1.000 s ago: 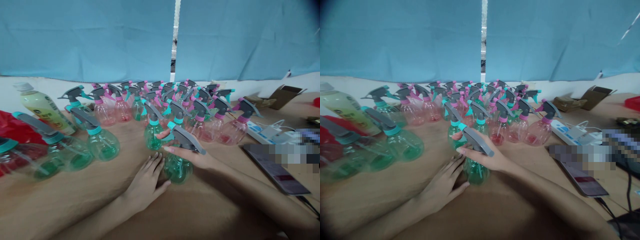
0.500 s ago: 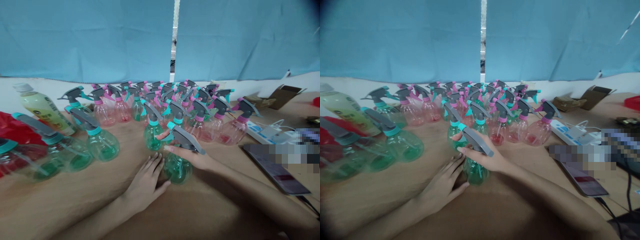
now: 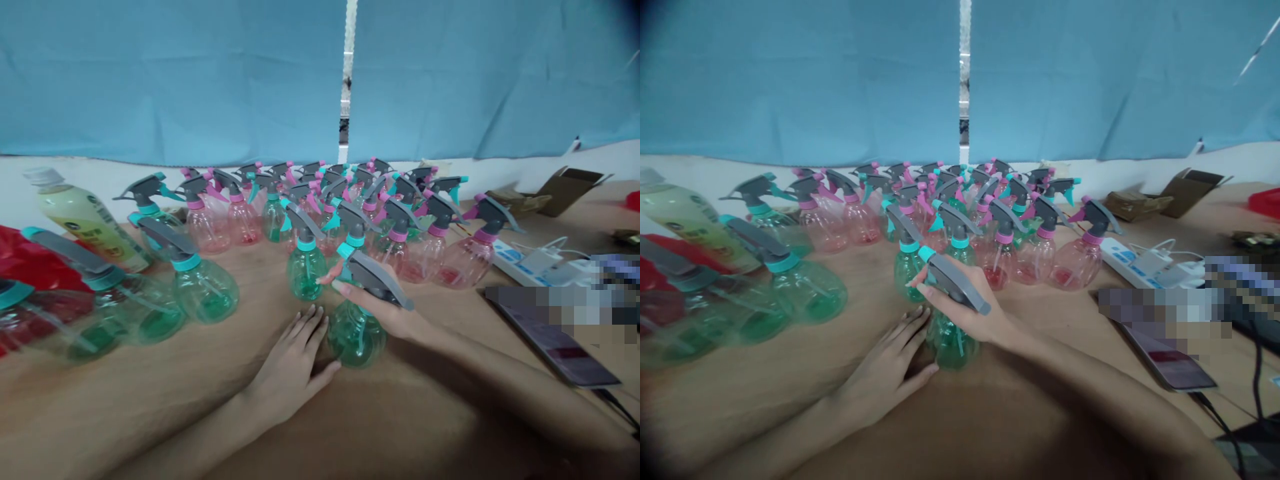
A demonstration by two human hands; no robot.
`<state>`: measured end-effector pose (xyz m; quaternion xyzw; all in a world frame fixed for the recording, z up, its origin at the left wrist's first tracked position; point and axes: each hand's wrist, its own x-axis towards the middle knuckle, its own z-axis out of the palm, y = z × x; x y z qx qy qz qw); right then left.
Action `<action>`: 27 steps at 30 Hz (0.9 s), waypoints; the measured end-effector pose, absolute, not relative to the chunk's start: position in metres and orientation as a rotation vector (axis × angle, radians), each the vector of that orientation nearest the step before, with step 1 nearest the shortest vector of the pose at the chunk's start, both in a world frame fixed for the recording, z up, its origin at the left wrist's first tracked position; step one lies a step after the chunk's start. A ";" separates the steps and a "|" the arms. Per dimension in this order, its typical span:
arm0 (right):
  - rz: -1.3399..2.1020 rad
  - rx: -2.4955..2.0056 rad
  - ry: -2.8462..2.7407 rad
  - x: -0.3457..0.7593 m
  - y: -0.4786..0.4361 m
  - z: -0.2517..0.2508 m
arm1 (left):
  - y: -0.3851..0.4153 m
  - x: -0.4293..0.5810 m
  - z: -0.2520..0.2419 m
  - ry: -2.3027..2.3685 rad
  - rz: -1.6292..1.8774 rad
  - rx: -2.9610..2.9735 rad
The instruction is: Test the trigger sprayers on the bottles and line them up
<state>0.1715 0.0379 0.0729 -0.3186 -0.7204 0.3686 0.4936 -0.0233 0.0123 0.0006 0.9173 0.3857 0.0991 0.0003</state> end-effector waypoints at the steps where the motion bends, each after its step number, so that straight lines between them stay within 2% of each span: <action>1: 0.878 -0.790 -1.751 0.172 0.037 0.075 | 0.012 -0.023 0.000 1.213 0.315 2.885; 15: 0.723 -0.859 -1.811 0.172 0.037 0.080 | 0.013 -0.024 -0.001 1.218 0.313 2.885; 27: 0.883 -0.790 -1.780 0.173 0.036 0.075 | 0.014 -0.024 -0.001 1.208 0.343 2.886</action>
